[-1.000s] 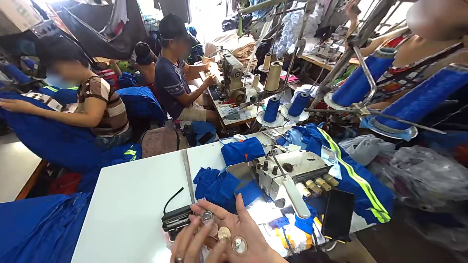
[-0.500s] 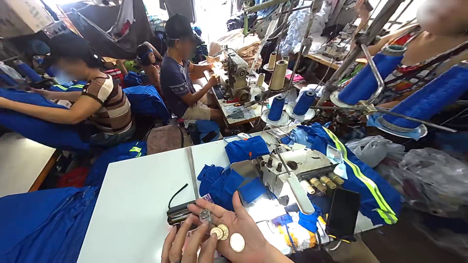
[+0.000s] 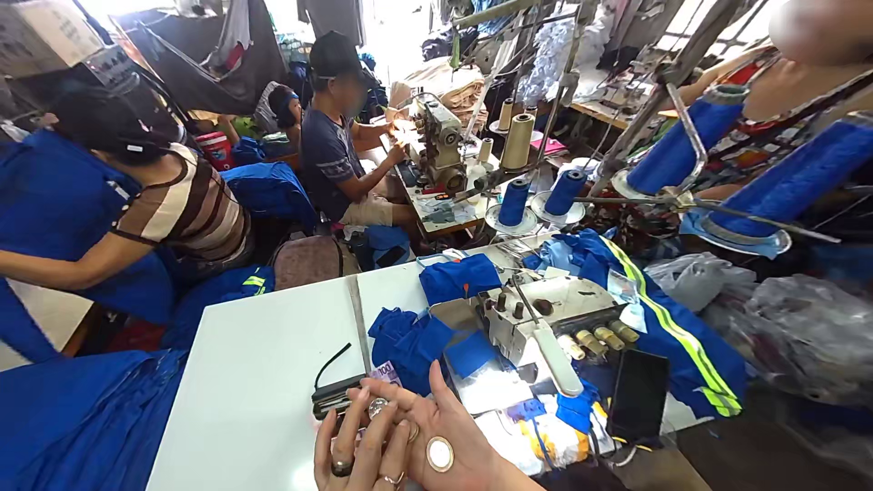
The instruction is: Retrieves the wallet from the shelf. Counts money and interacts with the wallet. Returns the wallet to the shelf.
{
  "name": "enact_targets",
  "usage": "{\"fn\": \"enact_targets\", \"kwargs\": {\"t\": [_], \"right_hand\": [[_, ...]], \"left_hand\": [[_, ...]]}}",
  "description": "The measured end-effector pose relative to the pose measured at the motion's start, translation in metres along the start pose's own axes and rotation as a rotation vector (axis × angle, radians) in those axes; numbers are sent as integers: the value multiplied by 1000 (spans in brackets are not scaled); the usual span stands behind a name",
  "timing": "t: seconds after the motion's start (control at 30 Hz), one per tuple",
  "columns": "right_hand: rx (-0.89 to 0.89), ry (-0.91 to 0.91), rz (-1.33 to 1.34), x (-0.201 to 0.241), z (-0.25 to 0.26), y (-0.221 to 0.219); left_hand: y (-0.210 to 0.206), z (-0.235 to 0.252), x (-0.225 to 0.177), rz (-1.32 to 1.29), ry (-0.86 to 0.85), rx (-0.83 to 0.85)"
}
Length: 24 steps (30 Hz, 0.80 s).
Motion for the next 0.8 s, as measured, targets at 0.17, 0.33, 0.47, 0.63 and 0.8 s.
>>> {"fn": "enact_targets", "kwargs": {"t": [0.17, 0.33, 0.47, 0.63, 0.8], "right_hand": [[6, -27, 4, -1, -2, 1], [75, 64, -17, 2, -3, 2], [10, 106, -50, 17, -7, 3], [-744, 87, 60, 33, -22, 28], [-1128, 88, 244, 18, -46, 55]], "left_hand": [[-2, 1, -11, -94, -42, 44], [26, -10, 22, -233, 300, -51], [31, -30, 49, -256, 512, -165], [-44, -74, 40, -213, 371, 556], [-115, -120, 36, -140, 414, 553]]}}
Point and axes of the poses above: each hand's wrist, its own z-axis towards the middle knuckle, its own y-axis out of the back of the hand, x = y × z, the point moved 3 cm from there along z, towards the middle knuckle, and after that the axes turned 2 degrees about -y, right-handed, at the moved point
